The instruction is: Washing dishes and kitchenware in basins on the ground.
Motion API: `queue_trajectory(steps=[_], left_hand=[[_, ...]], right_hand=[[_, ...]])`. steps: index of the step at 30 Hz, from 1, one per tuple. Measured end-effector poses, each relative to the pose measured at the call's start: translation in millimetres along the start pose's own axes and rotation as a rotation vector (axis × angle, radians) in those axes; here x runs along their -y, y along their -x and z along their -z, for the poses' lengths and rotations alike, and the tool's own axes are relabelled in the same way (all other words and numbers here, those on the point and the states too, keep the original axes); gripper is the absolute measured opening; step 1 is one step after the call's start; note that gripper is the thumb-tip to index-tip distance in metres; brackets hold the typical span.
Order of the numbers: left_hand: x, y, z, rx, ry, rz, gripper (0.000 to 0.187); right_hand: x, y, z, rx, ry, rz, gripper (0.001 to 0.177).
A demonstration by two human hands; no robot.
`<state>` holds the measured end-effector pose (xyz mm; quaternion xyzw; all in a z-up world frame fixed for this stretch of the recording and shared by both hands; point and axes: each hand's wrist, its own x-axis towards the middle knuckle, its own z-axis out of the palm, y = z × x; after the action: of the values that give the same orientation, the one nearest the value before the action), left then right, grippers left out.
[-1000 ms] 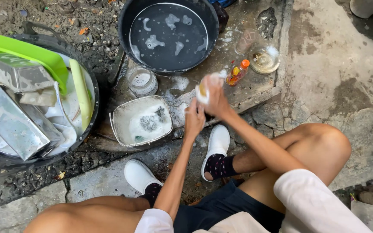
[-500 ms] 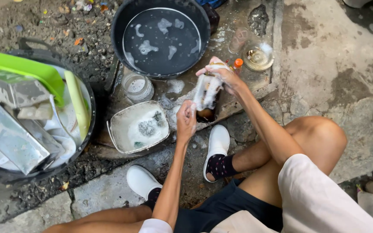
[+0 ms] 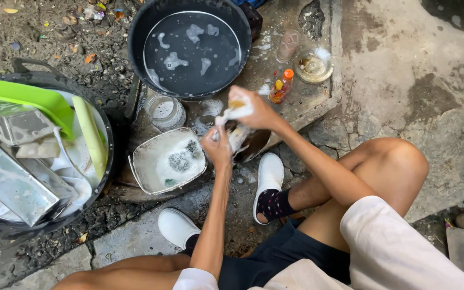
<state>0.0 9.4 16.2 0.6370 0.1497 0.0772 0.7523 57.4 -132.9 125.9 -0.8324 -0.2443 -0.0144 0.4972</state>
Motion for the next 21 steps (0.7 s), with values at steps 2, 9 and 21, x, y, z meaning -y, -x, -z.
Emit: queue_trajectory(steps=[2, 9, 21], left_hand=[[25, -1, -1, -0.079, 0.119, -0.02, 0.023], [33, -4, -5, -0.052, -0.134, -0.175, 0.029], [21, 11, -9, -0.173, 0.316, 0.14, 0.053]], right_hand=[[-58, 7, 1, -0.093, -0.148, -0.106, 0.024], [-8, -1, 25, -0.108, 0.205, -0.327, 0.027], [-88, 10, 15, -0.277, -0.293, -0.26, 0.023]])
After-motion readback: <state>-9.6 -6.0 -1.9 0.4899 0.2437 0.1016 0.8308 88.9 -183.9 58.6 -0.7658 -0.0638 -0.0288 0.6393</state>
